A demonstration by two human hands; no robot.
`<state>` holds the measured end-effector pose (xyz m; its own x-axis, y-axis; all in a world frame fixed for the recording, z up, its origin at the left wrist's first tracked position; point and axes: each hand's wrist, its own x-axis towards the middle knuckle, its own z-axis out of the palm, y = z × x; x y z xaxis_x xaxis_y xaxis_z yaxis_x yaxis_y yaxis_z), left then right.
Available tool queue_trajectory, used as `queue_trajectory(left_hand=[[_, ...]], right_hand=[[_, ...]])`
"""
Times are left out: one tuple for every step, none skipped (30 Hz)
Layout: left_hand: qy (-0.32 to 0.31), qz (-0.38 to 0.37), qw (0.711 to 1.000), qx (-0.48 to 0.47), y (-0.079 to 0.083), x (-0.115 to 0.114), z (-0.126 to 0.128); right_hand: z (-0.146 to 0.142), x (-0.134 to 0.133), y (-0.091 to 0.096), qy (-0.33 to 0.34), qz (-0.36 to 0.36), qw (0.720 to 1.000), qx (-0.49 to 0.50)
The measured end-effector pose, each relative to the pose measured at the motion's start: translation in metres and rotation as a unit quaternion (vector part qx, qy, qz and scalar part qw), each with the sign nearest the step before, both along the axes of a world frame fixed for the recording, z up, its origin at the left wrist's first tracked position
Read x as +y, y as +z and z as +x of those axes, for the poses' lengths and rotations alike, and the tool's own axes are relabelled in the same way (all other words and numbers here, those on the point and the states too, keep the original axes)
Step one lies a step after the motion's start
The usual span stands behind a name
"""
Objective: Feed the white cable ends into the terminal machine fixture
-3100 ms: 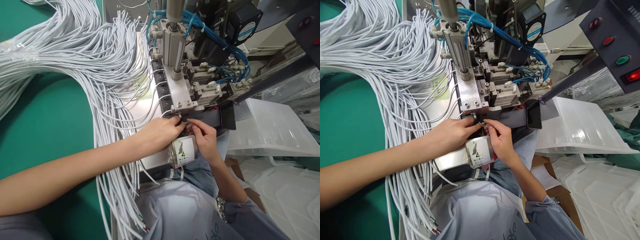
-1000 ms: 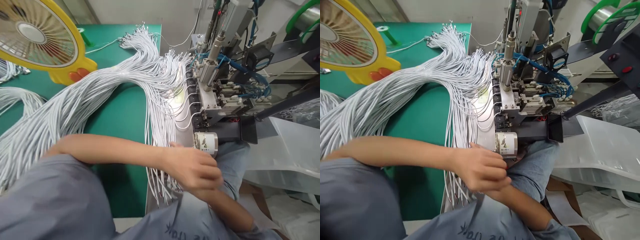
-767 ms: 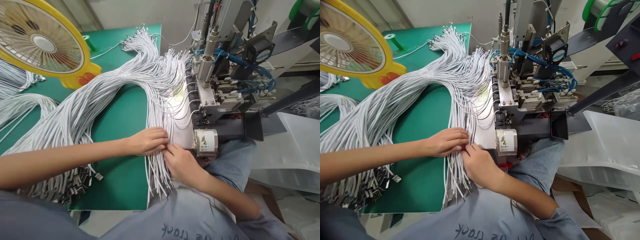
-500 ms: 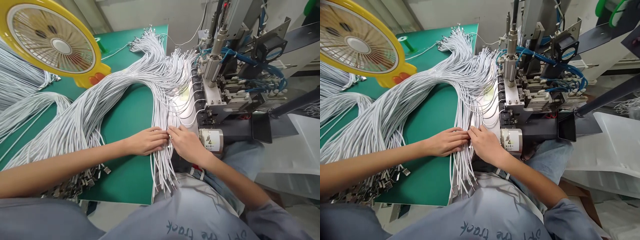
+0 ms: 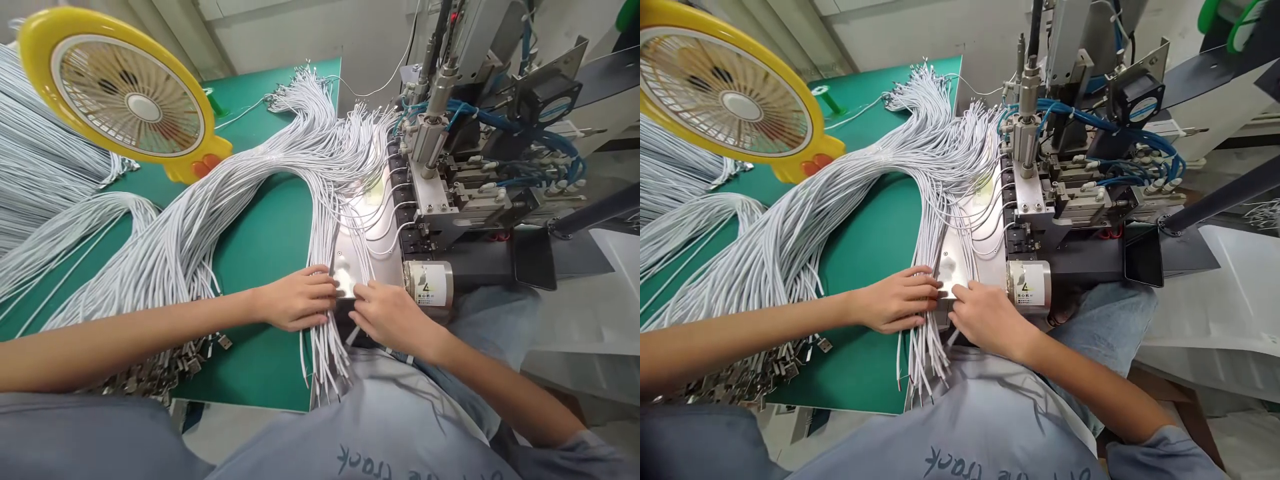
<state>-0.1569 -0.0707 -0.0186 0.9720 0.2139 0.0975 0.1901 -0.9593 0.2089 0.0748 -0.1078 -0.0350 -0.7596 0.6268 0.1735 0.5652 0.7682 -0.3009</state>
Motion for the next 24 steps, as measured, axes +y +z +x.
queue_trajectory(left_hand=[[-0.015, -0.004, 1.000, 0.004, -0.001, -0.003, 0.002], [-0.033, -0.011, 0.999, 0.012, -0.001, -0.007, 0.005], [-0.055, -0.020, 0.998, 0.022, -0.002, -0.010, 0.007], [-0.078, -0.031, 0.996, 0.031, -0.002, -0.014, 0.010], [-0.099, -0.041, 0.994, 0.039, -0.002, -0.017, 0.014], [-0.116, -0.048, 0.991, 0.047, -0.003, -0.021, 0.017], [-0.128, -0.051, 0.989, 0.053, -0.003, -0.024, 0.020], [-0.137, -0.051, 0.988, 0.058, -0.003, -0.027, 0.024], [-0.146, -0.049, 0.986, 0.059, -0.004, -0.029, 0.028], [-0.157, -0.045, 0.985, 0.058, -0.004, -0.031, 0.032], [-0.173, -0.039, 0.983, 0.053, -0.004, -0.033, 0.036], [-0.192, -0.032, 0.980, 0.046, -0.003, -0.035, 0.041], [-0.212, -0.024, 0.976, 0.034, -0.003, -0.035, 0.047], [-0.230, -0.016, 0.973, 0.019, -0.001, -0.036, 0.054], [-0.245, -0.007, 0.969, 0.000, 0.001, -0.036, 0.061], [-0.259, 0.000, 0.965, -0.026, 0.004, -0.036, 0.070], [-0.275, 0.003, 0.960, -0.058, 0.008, -0.038, 0.078], [-0.297, 0.002, 0.950, -0.096, 0.011, -0.040, 0.087], [-0.323, -0.003, 0.937, -0.135, 0.015, -0.043, 0.096], [-0.345, -0.009, 0.924, -0.166, 0.018, -0.048, 0.104], [-0.353, -0.010, 0.918, -0.182, 0.020, -0.054, 0.111], [-0.328, 0.000, 0.930, -0.167, 0.021, -0.060, 0.118], [-0.247, 0.019, 0.961, -0.127, 0.020, -0.067, 0.123], [-0.163, 0.038, 0.982, -0.086, 0.018, -0.072, 0.127]], right_hand=[[0.002, -0.005, -0.002, 0.001, 0.007, 1.000, 0.002], [0.005, -0.010, -0.005, 0.000, 0.014, 1.000, 0.004], [0.008, -0.015, -0.008, -0.001, 0.019, 1.000, 0.005], [0.011, -0.020, -0.010, -0.002, 0.023, 1.000, 0.006], [0.014, -0.025, -0.011, -0.002, 0.023, 1.000, 0.007], [0.018, -0.030, -0.011, 0.000, 0.020, 1.000, 0.007], [0.023, -0.036, -0.011, 0.002, 0.014, 1.000, 0.008], [0.027, -0.042, -0.009, 0.004, 0.005, 1.000, 0.012], [0.031, -0.049, -0.006, 0.006, -0.003, 1.000, 0.022], [0.035, -0.054, -0.003, 0.003, -0.009, 0.999, 0.038], [0.039, -0.059, 0.000, -0.004, -0.012, 0.998, 0.061], [0.042, -0.063, 0.003, -0.022, -0.011, 0.995, 0.092], [0.045, -0.065, 0.005, -0.052, -0.010, 0.990, 0.130], [0.046, -0.066, 0.006, -0.093, -0.011, 0.981, 0.167], [0.047, -0.065, 0.006, -0.142, -0.017, 0.970, 0.198], [0.045, -0.062, 0.004, -0.193, -0.030, 0.956, 0.218], [0.043, -0.057, 0.002, -0.240, -0.047, 0.943, 0.224], [0.039, -0.052, -0.002, -0.281, -0.071, 0.933, 0.216], [0.035, -0.047, -0.006, -0.311, -0.099, 0.924, 0.199], [0.029, -0.042, -0.009, -0.331, -0.128, 0.917, 0.180], [0.023, -0.038, -0.012, -0.344, -0.158, 0.911, 0.166], [0.017, -0.036, -0.014, -0.351, -0.184, 0.904, 0.158], [0.012, -0.034, -0.016, -0.355, -0.203, 0.899, 0.156], [0.008, -0.034, -0.016, -0.357, -0.215, 0.895, 0.158]])
